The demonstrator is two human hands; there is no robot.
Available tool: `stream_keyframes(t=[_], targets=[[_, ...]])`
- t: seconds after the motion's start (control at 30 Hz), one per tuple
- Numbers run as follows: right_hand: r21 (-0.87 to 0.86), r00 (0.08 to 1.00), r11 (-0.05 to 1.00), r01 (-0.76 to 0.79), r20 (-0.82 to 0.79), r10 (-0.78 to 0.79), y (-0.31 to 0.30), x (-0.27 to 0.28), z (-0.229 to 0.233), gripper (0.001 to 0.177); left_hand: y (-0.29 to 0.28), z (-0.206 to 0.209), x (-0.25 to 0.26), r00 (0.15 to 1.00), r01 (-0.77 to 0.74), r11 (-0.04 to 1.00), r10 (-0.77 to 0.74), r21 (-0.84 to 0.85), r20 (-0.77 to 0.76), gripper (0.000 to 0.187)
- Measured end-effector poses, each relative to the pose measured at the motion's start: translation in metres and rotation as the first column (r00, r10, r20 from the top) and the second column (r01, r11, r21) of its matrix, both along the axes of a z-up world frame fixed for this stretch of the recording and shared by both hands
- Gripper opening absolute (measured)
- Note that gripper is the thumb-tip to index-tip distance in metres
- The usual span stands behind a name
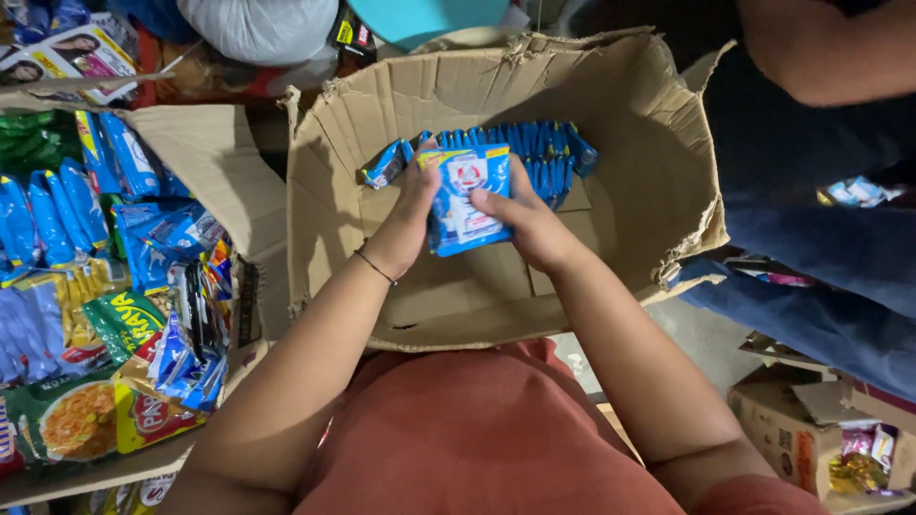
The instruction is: The person repeatedly picks up stacks of blue snack packets from a cardboard box and places them onto a nearby shelf. They also handle a few packets of instant noodles and tea, moving them between the box and the shelf area.
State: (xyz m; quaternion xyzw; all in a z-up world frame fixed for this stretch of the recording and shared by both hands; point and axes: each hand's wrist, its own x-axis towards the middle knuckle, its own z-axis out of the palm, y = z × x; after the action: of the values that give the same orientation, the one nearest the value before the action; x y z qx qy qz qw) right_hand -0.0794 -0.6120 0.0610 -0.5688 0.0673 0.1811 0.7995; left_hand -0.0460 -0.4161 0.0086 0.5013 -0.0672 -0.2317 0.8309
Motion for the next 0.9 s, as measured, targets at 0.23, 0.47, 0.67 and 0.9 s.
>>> stream_keyframes(t=[0.23, 0.47, 0.67, 0.9], targets=[[0.416, 0.993, 0.902, 0.112, -0.009, -0.120, -0.032, 0.011, 0.020, 0.065, 0.031, -0.005, 0.006, 0.924, 0.249, 0.968, -0.249, 0.036, 0.290, 0.094], [0.488, 0.994, 0.871, 0.061, 0.049, -0.097, -0.041, 0.001, 0.044, 0.056, 0.016, -0.045, 0.007, 0.973, 0.085, 0.781, -0.198, 0.619, 0.115, 0.027], [0.340, 0.988, 0.931, 0.135, -0.117, -0.100, -0.024, -0.011, 0.004, 0.060, -0.005, -0.074, 0.015, 0.989, -0.147, 0.959, 0.142, 0.240, 0.039, 0.026], [-0.079, 0.995, 0.992, 0.100, 0.027, -0.098, -0.003, -0.015, -0.004, 0.087, -0.017, -0.024, -0.004, 0.923, -0.165, 0.969, 0.085, -0.185, -0.376, 0.048]])
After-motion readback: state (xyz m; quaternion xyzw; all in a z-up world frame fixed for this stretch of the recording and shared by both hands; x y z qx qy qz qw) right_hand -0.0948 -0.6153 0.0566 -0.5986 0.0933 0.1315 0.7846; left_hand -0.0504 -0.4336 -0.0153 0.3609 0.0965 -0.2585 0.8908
